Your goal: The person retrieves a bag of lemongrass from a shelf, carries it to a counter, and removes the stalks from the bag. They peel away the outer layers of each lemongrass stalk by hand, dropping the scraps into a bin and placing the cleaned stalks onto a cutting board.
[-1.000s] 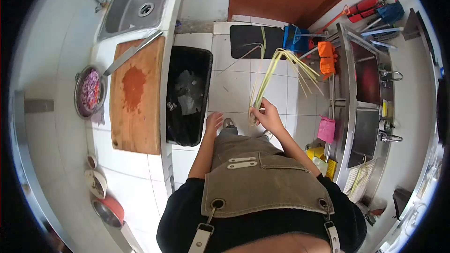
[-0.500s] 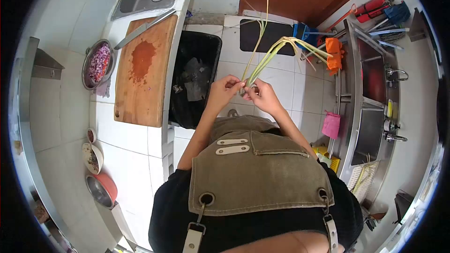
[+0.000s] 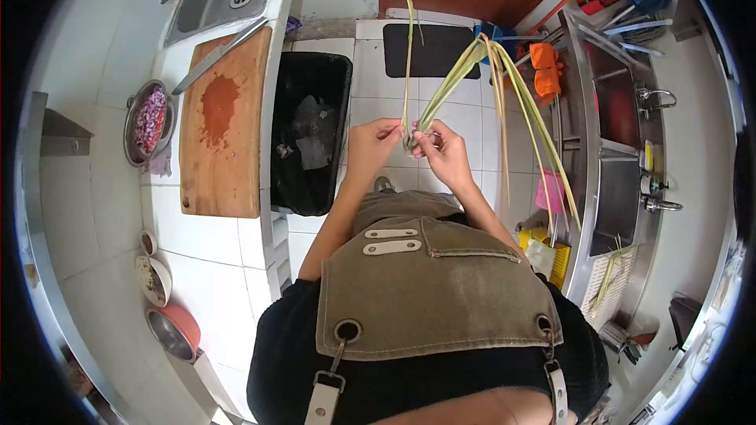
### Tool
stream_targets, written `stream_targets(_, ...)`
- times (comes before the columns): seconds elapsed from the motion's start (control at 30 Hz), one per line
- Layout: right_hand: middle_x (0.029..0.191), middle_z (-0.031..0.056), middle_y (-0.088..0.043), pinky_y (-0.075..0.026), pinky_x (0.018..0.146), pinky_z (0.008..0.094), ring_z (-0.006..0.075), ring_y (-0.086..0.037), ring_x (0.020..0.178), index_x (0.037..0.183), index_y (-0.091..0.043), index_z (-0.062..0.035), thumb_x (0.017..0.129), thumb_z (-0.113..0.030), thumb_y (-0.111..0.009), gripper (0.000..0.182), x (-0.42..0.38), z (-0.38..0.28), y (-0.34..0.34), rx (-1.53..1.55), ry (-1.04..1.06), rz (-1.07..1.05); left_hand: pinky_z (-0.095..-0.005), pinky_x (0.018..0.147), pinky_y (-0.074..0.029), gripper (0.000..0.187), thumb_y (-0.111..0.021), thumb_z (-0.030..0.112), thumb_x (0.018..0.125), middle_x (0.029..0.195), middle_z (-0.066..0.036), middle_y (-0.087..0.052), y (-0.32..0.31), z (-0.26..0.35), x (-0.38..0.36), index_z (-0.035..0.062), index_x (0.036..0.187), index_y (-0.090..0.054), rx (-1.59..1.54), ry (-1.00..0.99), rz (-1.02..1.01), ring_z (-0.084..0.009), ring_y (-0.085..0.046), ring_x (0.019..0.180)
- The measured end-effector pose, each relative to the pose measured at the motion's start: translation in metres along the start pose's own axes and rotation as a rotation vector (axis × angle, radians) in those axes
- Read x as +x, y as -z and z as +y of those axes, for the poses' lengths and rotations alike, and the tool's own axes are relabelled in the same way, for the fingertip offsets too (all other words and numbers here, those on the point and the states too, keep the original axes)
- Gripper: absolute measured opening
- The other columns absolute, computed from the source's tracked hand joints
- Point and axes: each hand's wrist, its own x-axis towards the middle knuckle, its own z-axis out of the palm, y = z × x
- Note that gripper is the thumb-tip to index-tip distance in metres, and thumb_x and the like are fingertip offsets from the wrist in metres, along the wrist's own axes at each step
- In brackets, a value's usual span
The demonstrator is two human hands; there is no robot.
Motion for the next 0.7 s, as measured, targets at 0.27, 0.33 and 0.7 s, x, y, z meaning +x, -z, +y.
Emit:
stream_targets(0.27,0.079,0.0051,-0.060,-0.045,0.050,0.0213,0.0072,-0.052,0.054,0.096,-0.055,0.0016,0.087,-0.006,-0.051,0.014,0.005,0.004,0.011,0.164,-0.070,-0.020,-0.0238,0.068,-0.050,0.017,-0.062,0.006,0.080,0.084,-0.006,-0.065,-0.005,-0.011,0.001,-0.0018,0.095,-0.064,-0.331,0.196,-0.134,-0.0101,-0.061,0.074)
stream_targets(0.33,0.082,0.0038,-0.060,-0.043,0.048,0.0209,0.0059,-0.049,0.054,0.096,-0.054,0.0005,0.087,-0.005,-0.049,0.012,0.005,0.000,0.010,0.194,-0.090,-0.050,-0.0249,0.070,-0.049,0.014,-0.057,0.011,0.084,0.085,-0.004,-0.063,-0.008,-0.009,0.000,0.0006,0.092,-0.062,-0.399,0.294,-0.133,-0.0098,-0.059,0.077)
stream_targets(0.7,0.074,0.0040,-0.058,-0.045,0.049,0.0226,0.0076,-0.051,0.052,0.091,-0.052,-0.0001,0.091,-0.016,-0.048,0.016,0.006,0.008,-0.001,0.028,-0.094,-0.071,-0.0263,0.063,-0.046,0.016,-0.050,0.017,0.090,0.078,-0.003,-0.058,-0.017,-0.007,-0.012,0.0038,0.096,-0.056,-0.092,0.013,-0.078,-0.0121,-0.056,0.073)
